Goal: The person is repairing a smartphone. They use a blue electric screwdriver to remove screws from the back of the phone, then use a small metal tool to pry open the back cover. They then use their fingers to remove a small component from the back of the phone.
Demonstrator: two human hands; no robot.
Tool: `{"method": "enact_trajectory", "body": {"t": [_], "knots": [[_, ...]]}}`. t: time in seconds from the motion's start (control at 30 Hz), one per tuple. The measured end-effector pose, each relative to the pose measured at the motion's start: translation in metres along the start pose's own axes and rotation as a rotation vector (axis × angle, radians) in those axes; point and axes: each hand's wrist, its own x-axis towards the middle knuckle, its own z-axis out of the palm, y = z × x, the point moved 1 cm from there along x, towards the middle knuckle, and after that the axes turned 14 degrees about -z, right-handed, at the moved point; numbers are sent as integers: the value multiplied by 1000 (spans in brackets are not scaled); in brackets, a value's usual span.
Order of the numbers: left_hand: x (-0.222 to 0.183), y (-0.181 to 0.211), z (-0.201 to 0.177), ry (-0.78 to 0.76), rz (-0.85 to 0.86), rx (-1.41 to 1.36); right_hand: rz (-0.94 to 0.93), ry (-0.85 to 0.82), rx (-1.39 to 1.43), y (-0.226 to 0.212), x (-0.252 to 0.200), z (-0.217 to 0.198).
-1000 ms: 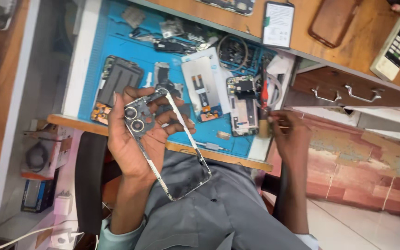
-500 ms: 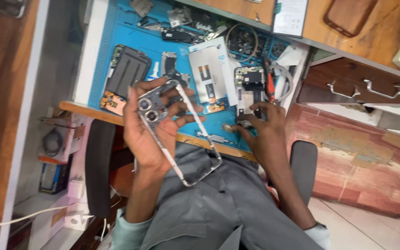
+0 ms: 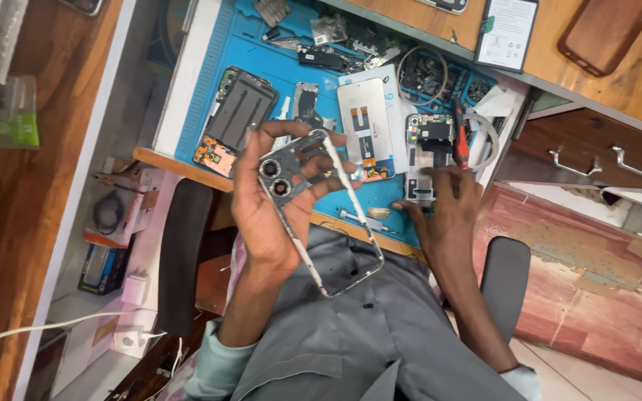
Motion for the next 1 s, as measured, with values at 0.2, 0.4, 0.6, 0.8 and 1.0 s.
{"method": "enact_trajectory", "body": {"t": [0.2,0.4,0.6,0.8,1.0], "knots": [[-1,3,-9,84,-12,28,85,93,10,1,3,-11],[0,3,-16,51,-19,60,205,119,94,26,2,-23],[-1,0,-21,93,-38,99,-31,243,-15,52,-2,-30],[0,-2,-21,102,-61,109,-33,178,66,60,-3,-32],[0,-7,-12,57,-43,46,18,156,-220,24,-9,-8]]}}
